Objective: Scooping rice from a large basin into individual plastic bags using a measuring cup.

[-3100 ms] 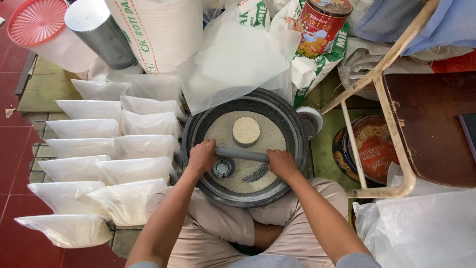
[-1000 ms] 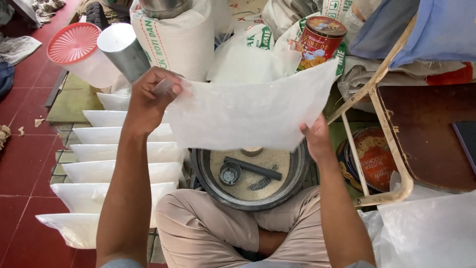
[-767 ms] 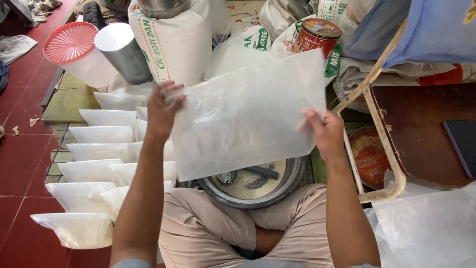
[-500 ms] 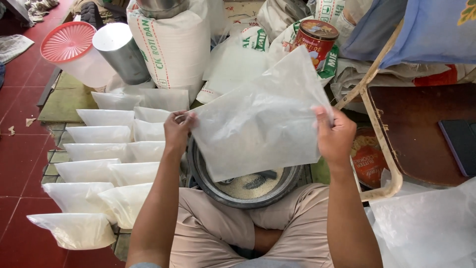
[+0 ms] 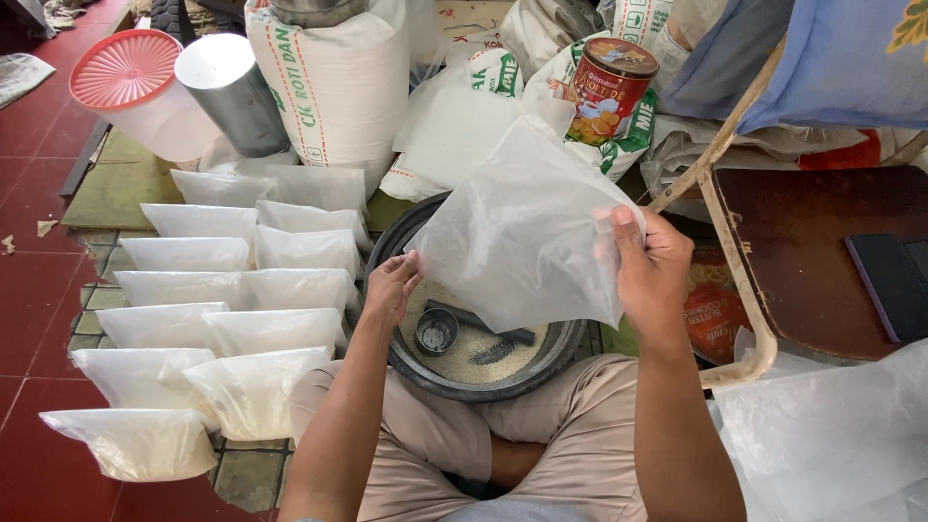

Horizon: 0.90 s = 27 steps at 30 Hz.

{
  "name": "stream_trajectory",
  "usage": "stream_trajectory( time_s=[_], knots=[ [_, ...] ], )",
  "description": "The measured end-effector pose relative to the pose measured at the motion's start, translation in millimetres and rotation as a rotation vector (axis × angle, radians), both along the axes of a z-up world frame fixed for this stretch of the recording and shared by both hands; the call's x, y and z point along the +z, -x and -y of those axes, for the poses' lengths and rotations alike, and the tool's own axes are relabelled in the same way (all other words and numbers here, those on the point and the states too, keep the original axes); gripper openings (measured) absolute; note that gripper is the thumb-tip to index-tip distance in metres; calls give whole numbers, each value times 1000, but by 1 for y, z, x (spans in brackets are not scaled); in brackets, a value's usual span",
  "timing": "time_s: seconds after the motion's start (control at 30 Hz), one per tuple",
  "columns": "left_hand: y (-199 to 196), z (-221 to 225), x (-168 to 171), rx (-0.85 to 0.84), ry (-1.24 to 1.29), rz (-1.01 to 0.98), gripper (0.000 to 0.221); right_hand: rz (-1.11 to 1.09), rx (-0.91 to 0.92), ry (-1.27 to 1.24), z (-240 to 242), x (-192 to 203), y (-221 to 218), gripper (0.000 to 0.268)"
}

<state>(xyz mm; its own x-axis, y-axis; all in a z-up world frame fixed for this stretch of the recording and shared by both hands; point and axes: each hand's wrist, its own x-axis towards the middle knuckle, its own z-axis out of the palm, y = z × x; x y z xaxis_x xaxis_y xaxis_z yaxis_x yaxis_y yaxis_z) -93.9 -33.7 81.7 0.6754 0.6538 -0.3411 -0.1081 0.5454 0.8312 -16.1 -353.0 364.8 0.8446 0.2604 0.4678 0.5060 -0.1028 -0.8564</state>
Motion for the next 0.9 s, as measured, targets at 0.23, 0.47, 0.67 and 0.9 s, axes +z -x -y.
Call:
stream_trajectory(
  time_s=[0.23, 0.47, 0.67, 0.9],
  knots=[
    [-2, -15, -16, -93, -264, -167, 26, 2, 47, 36, 6, 8, 14, 44],
    [18, 6, 50, -147, 143, 219, 29, -51, -5, 27, 13, 20, 20, 46],
    [12, -2, -23, -330, 169, 291, 33, -69, -81, 6, 15, 20, 15, 45],
    [18, 28, 39, -417, 292, 384, 43, -181, 44, -144, 37, 6, 1, 35]
  ],
)
